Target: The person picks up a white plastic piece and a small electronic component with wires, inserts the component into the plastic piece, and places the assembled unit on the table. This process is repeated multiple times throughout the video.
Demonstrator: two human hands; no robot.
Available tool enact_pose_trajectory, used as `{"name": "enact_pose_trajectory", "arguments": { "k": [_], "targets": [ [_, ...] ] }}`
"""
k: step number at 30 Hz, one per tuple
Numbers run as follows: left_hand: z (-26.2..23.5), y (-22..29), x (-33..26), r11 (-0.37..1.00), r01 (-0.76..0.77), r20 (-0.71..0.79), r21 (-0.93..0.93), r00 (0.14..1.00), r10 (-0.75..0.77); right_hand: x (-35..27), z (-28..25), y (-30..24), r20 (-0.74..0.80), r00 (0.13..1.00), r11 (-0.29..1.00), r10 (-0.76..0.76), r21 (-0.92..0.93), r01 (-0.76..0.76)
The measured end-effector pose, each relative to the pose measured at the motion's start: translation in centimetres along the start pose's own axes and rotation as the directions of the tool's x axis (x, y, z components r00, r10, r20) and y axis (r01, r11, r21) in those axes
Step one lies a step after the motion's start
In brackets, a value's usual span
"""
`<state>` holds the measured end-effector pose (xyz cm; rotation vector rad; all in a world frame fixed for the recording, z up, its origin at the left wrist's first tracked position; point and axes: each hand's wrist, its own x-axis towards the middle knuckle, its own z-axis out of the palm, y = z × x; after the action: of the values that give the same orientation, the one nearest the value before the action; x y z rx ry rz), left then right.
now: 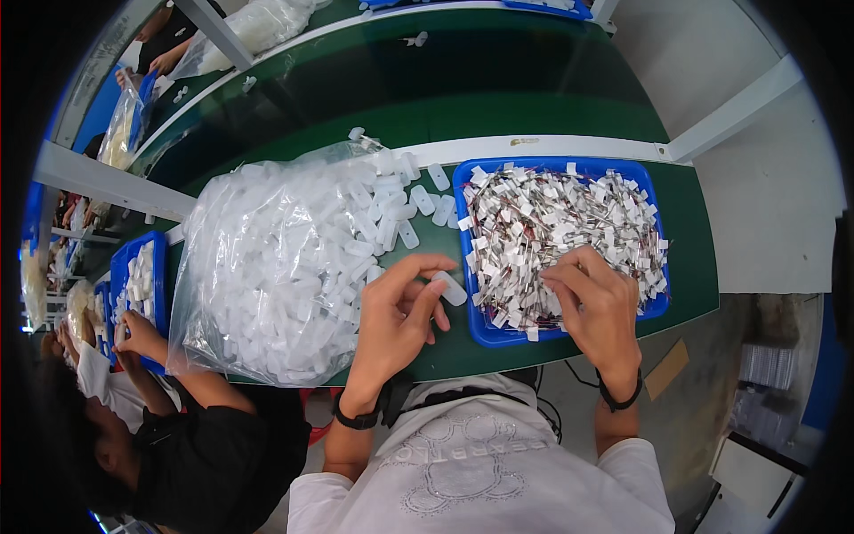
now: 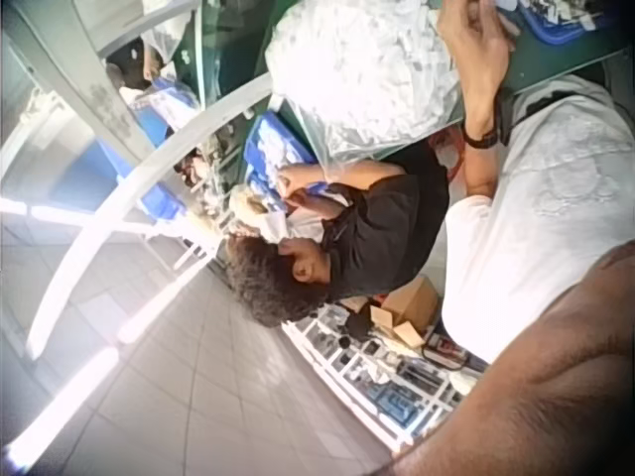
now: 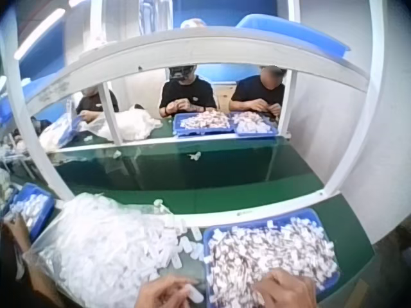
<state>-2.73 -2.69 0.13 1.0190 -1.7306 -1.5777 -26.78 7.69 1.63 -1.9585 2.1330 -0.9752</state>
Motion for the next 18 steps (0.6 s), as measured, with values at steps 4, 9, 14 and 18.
{"name": "enact_pose_trajectory", "arguments": {
  "k": [4,9,14,18],
  "targets": [
    [-0.4,-0.5,-1.1,0.976,0.09,-0.006,-0.201,0.996,-0.093,0.3,-0.4,-0.6,0.067,0.998,1.0,0.019,-0.025,-0.017],
    [-0.3,-0.3,-1.6,0.93,0.061,-0.073,-0.364,0.993,-0.094,-0.3,0.0,-0.6,0.106,0.986,0.991,0.129,-0.03,-0.127],
    [-0.3,-1.2,-1.4,0.922,0.115,-0.099,-0.37,0.982,-0.163,-0.4,1.5,-0.9,0.132,0.973,0.981,0.191,-0.054,-0.186],
    [0.1,-1.2,-1.5,0.96,0.068,-0.124,-0.271,0.987,-0.105,-0.1,1.4,-1.5,0.149,0.96,0.971,0.238,-0.019,-0.238]
  ]
}}
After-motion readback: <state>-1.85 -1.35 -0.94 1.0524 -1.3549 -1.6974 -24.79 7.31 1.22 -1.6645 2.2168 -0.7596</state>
